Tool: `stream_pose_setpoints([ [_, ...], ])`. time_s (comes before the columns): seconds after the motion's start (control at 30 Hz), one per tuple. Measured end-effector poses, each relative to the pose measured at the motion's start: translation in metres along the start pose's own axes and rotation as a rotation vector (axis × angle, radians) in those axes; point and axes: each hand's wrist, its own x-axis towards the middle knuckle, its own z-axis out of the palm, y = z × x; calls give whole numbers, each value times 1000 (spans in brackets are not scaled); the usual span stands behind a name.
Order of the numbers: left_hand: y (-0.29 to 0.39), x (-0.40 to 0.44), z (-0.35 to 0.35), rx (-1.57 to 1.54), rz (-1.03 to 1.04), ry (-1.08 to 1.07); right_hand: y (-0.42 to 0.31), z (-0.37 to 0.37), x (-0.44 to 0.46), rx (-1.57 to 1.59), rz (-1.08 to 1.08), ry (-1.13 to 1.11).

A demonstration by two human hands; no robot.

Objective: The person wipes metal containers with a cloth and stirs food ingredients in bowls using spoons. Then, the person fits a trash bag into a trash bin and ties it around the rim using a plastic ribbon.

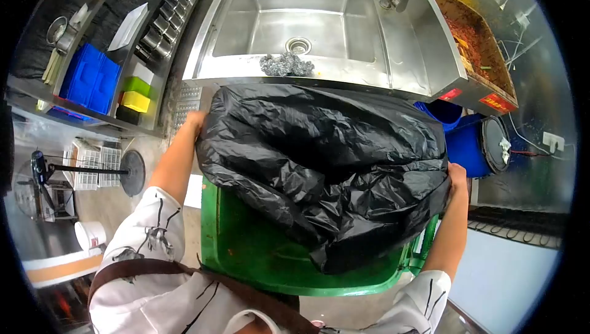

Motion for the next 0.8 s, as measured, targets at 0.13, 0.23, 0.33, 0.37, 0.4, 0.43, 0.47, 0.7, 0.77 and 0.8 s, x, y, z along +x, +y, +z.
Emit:
stream_pose_setpoints([
  [0.13, -39, -75, 0, -581, -169, -641, -105, 1, -94, 852, 314, -249],
  [0.23, -60, -125, -7, -814, -173, -696, -63, 19, -101, 915, 28, -292],
  [0.33, -58, -174, -16, -1170, -123, -687, -62, 22, -122, 1168, 249, -198],
  [0.37, -57, -183, -15, -1104, -72, -558, -59, 18, -129, 1255, 309, -184],
  [0.4, -76, -176, -8, -929, 29, -363, -55, 13, -138, 1342, 373, -165],
  [0.43, -87, -179, -7, -644, 261, -84, -82, 6, -159, 1179, 437, 214],
  [0.47, -91, -181, -6, -357, 497, 190, -74, -3, -168, 1229, 543, 198],
  [0.7, 19, -296, -67, 63, 1306, 219, -249, 7, -288, -496, -731, 566],
  [0.77, 36, -312, -62, 238, 1368, -25, -270, 20, -308, -674, -775, 414],
  [0.8, 41, -314, -60, 326, 1389, -110, -269, 26, -311, -688, -760, 339],
])
